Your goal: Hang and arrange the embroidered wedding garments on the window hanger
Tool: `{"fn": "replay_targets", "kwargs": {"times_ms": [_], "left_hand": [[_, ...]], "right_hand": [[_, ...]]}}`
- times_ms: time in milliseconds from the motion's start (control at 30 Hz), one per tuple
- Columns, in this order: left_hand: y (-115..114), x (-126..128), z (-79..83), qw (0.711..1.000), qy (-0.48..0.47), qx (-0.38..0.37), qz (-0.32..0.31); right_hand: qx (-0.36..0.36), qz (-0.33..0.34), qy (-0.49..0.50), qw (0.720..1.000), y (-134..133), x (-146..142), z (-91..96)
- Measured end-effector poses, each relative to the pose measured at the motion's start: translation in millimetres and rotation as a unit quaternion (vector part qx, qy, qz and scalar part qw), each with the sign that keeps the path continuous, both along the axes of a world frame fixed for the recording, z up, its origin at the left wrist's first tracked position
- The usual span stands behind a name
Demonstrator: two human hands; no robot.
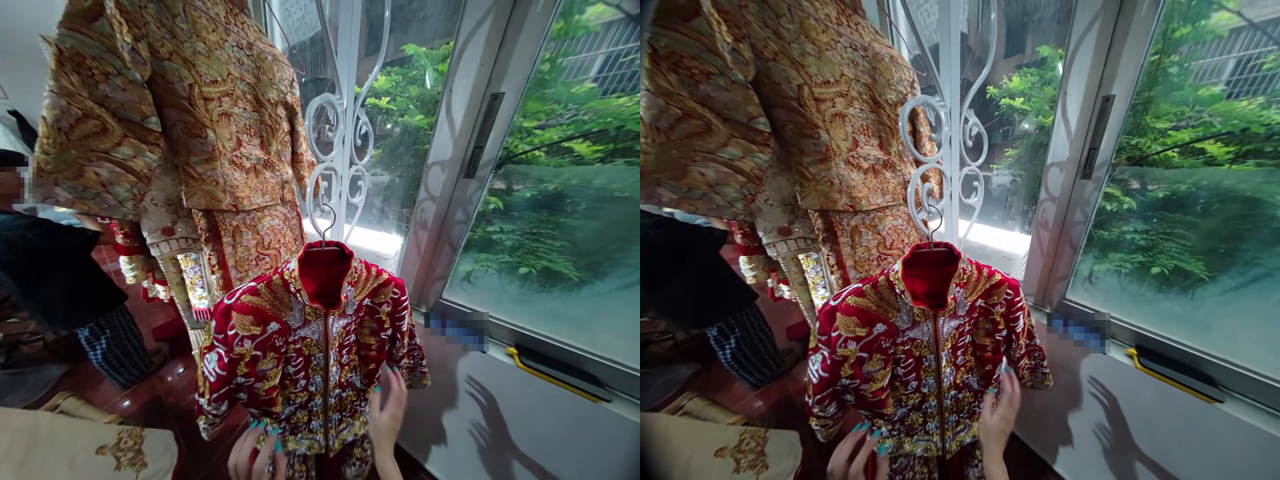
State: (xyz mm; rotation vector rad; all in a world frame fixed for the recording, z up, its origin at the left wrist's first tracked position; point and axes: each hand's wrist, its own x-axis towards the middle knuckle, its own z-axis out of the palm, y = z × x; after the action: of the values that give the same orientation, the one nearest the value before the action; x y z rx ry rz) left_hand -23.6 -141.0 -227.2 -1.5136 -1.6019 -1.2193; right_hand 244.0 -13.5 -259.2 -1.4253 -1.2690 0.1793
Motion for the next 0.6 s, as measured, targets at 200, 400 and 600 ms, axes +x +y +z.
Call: {"fn": "replay_targets", "kwargs": {"times_ms": [200, 400, 600], "left_hand": [[75, -15, 84.8, 0.972, 0.203, -0.113, 0.024], [58, -42, 137.5, 0.994, 0.102, 0.006, -0.031], [88, -89, 207.6, 0.977, -0.188, -0.021, -0.099]], "right_hand": [[0.108, 0.199, -0.338, 0.914, 42, -43, 101.9], [0.218, 0.072, -0.067, 0.971, 68, 31, 146.8], [0.053, 0.249, 0.069, 0.965, 129, 94, 198.2]]}}
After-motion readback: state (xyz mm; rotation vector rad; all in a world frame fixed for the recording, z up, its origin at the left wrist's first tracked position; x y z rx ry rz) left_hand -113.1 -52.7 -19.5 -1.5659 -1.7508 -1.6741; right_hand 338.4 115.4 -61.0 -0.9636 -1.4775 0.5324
